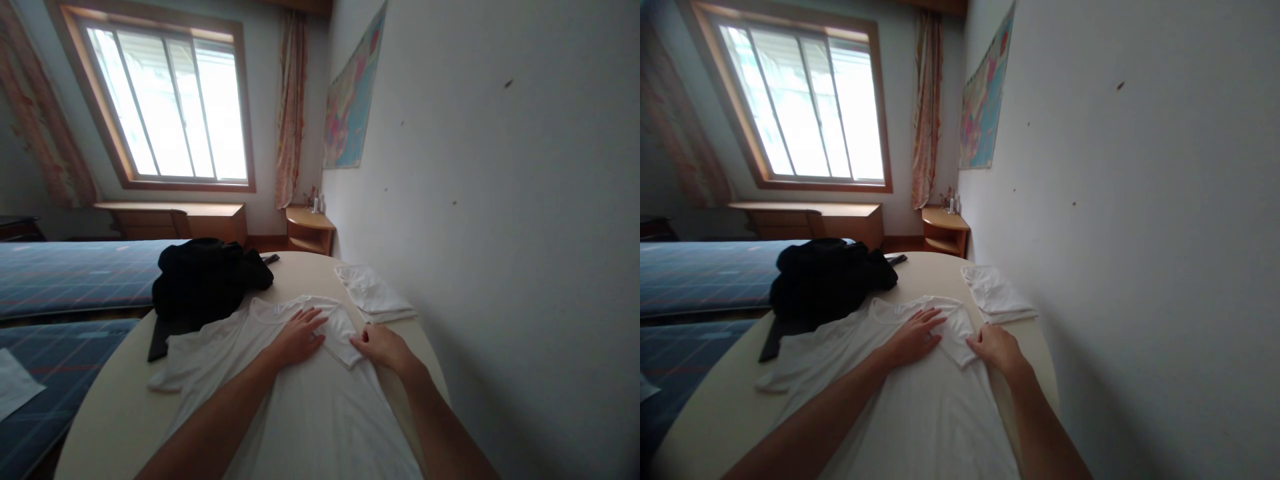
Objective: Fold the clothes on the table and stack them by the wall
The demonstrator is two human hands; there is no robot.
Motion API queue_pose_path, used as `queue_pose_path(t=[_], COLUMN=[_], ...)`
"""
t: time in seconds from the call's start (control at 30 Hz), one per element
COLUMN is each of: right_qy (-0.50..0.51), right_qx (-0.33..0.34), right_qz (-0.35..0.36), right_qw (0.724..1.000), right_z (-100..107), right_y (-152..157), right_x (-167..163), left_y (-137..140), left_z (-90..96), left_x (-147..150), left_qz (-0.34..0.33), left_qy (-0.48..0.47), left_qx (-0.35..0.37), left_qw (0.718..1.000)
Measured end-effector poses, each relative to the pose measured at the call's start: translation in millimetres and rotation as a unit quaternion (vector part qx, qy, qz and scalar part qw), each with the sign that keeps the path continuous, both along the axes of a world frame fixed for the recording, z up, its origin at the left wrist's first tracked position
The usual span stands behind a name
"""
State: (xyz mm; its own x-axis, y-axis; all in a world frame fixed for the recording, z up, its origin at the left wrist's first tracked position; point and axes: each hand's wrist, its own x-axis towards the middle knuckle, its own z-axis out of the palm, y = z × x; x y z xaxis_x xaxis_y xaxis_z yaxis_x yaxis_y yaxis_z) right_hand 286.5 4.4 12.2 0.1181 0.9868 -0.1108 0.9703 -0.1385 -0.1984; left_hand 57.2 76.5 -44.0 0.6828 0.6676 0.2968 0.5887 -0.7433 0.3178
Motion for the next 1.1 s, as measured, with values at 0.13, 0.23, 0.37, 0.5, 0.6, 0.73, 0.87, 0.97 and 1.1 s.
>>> queue_pose_path(t=[0.13,0.23,0.37,0.5,0.6,0.73,0.87,0.97,1.1], right_qy=[0.022,0.085,0.207,0.278,0.308,0.344,0.355,0.352,0.37], right_qx=[0.032,0.071,0.114,0.139,0.138,0.096,0.069,0.028,-0.039], right_qz=[-0.004,0.007,0.031,0.042,0.062,0.102,0.166,0.2,0.243], right_qw=[0.999,0.994,0.971,0.949,0.939,0.928,0.917,0.914,0.896], right_z=[-4.8,-12.6,-20.7,-18.4,-13.6,-10.1,-9.5,-8.5,-5.4], right_y=[1.8,5.5,9.5,9.2,6.6,2.1,-2.5,-5.4,-7.1], right_x=[-2.2,-0.1,-0.2,-10.2,-22.8,-38.0,-44.2,-44.3,-39.9], left_y=[-0.5,-2.2,-5.3,-5.1,-2.2,1.2,1.0,0.0,-1.2], left_z=[2.0,5.3,10.1,9.8,7.4,6.5,8.5,9.1,9.4], left_x=[-0.8,-1.2,-0.4,2.4,4.1,3.1,1.9,2.7,4.0], left_qz=[-0.037,-0.039,-0.046,-0.032,0.001,0.032,0.038,0.058,0.091], left_qy=[0.003,-0.004,-0.02,-0.051,-0.086,-0.117,-0.121,-0.115,-0.11], left_qx=[-0.006,0.007,0.033,0.033,0.035,0.026,0.019,0.022,0.014], left_qw=[0.999,0.999,0.998,0.998,0.996,0.992,0.992,0.991,0.99])
